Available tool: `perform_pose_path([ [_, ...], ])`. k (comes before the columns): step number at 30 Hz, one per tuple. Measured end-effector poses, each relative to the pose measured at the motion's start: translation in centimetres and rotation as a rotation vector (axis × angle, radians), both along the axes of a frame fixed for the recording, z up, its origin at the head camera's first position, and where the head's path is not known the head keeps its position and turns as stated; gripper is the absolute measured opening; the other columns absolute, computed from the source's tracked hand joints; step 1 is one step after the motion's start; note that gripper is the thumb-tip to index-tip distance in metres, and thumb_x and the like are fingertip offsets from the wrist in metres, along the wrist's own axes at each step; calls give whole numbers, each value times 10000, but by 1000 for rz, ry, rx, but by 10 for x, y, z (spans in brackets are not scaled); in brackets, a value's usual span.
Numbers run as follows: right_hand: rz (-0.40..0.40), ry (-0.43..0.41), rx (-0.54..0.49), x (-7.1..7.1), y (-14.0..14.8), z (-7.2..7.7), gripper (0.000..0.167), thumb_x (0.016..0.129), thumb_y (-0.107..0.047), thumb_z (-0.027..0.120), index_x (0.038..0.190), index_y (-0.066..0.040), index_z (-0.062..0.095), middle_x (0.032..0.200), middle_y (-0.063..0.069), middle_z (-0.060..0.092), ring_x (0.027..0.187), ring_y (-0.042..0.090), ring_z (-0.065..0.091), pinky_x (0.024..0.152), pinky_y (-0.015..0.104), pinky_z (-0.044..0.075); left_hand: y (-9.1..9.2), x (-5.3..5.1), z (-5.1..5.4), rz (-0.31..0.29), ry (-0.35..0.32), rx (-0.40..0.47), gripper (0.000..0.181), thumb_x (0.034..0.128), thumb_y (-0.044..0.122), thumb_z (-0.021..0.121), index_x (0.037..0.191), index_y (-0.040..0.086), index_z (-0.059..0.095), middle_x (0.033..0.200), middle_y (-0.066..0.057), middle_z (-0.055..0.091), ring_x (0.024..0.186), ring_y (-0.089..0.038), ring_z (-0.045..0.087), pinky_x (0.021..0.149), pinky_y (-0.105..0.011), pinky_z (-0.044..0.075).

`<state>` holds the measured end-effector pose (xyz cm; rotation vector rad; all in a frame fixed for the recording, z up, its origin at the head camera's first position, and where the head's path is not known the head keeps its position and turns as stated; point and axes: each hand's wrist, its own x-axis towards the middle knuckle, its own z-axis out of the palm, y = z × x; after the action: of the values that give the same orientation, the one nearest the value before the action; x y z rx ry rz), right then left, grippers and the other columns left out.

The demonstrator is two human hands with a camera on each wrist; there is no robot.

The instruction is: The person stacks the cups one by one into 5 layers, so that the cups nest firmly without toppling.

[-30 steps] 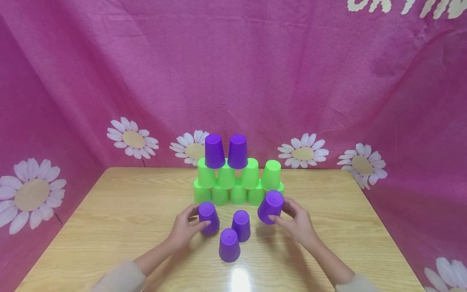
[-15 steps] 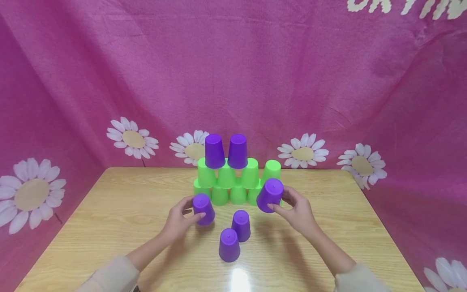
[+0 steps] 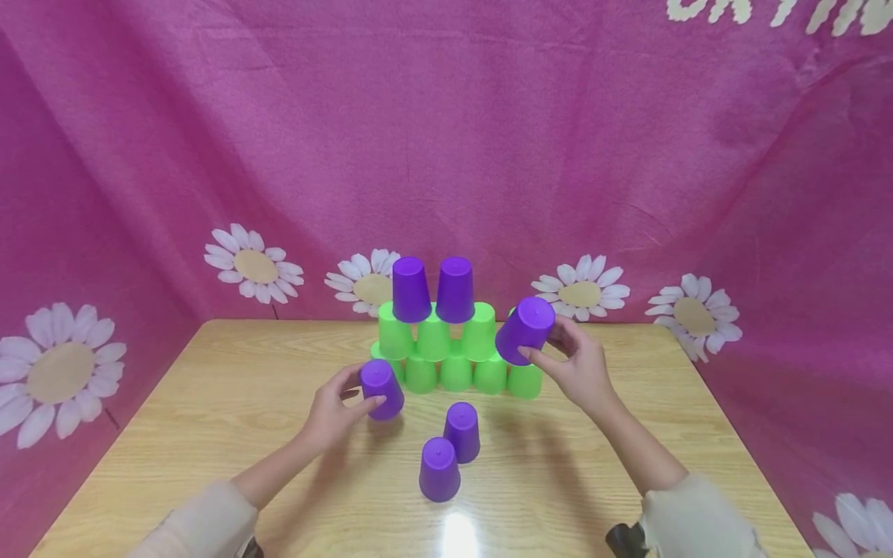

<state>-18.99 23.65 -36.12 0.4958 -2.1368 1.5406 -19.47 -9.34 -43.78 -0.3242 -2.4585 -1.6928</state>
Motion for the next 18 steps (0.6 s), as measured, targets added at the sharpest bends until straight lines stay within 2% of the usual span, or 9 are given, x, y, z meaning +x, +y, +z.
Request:
perform_pose_path([
  [6,-2,-26,18,-11,-5,9,441,717,134,685,1134,133,540,903,-271,604,865,-95,585,823,54,469,-5,-3,8,12,21,-18,481,765,53,730,1204,-10,543,1140,-183,628,1062,-329,591,918,-492,481],
  [15,-32,-78,52,-28,-10,14,418,746,61,699,1129,132,546,846,-283,591,832,-106,580,800,60,480,-8,-8,22,17,67,-21,479,767,50,729,1205,-18,547,1120,-199,638,1042,-330,603,906,-484,489],
  [18,-52,-116,72,-35,-12,17,420,760,18,707,1138,109,550,875,-181,625,828,-105,577,780,73,492,-9,-11,28,27,93,-25,485,758,47,738,1199,-19,550,1115,-205,641,1032,-335,612,895,-474,501],
])
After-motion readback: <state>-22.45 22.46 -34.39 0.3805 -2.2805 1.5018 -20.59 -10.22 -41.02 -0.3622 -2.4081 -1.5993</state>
